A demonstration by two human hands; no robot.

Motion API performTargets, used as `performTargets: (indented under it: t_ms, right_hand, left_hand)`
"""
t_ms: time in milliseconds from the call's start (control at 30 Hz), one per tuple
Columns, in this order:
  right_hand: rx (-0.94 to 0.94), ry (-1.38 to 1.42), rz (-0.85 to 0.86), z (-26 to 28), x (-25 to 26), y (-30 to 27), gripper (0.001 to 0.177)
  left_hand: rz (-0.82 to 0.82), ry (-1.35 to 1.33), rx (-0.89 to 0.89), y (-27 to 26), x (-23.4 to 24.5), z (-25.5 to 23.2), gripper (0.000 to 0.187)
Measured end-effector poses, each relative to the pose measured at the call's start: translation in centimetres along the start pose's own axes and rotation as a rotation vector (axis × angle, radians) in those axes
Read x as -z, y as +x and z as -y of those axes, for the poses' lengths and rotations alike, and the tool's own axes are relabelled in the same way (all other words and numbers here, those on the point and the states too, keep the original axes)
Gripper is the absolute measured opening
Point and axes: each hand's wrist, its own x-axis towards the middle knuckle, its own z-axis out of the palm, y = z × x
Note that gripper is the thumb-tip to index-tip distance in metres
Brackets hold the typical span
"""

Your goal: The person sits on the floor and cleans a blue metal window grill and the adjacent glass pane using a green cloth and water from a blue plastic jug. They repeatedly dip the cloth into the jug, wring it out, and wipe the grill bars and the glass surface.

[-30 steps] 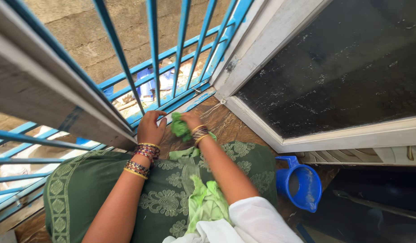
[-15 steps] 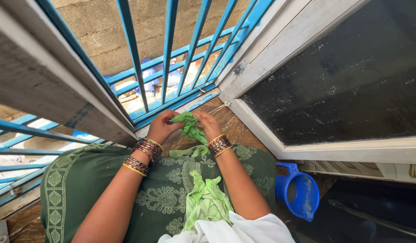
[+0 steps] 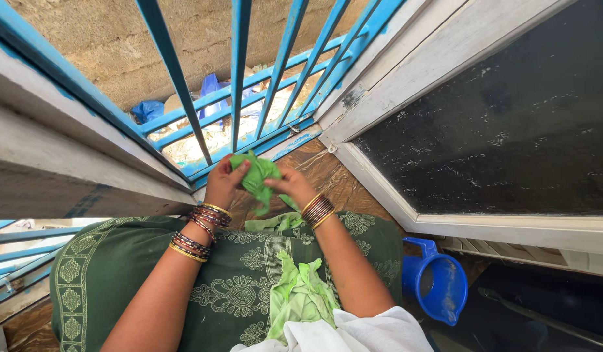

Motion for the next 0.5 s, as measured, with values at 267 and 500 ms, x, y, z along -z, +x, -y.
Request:
performTargets:
  t_ms: [267, 500]
  right_hand:
    - [0.004, 0.649, -0.210, 1.2, 1.6, -0.7, 0.028]
    - [0.117, 0.356, -0.777, -1.1, 2.5, 0.2, 0.029]
  left_hand:
    - [-0.007, 0.427, 0.290, -0.9, -1.6, -2.7, 0.029]
    - [-0.085, 1.148, 0.147, -2.2, -3.3, -6.1, 0.036]
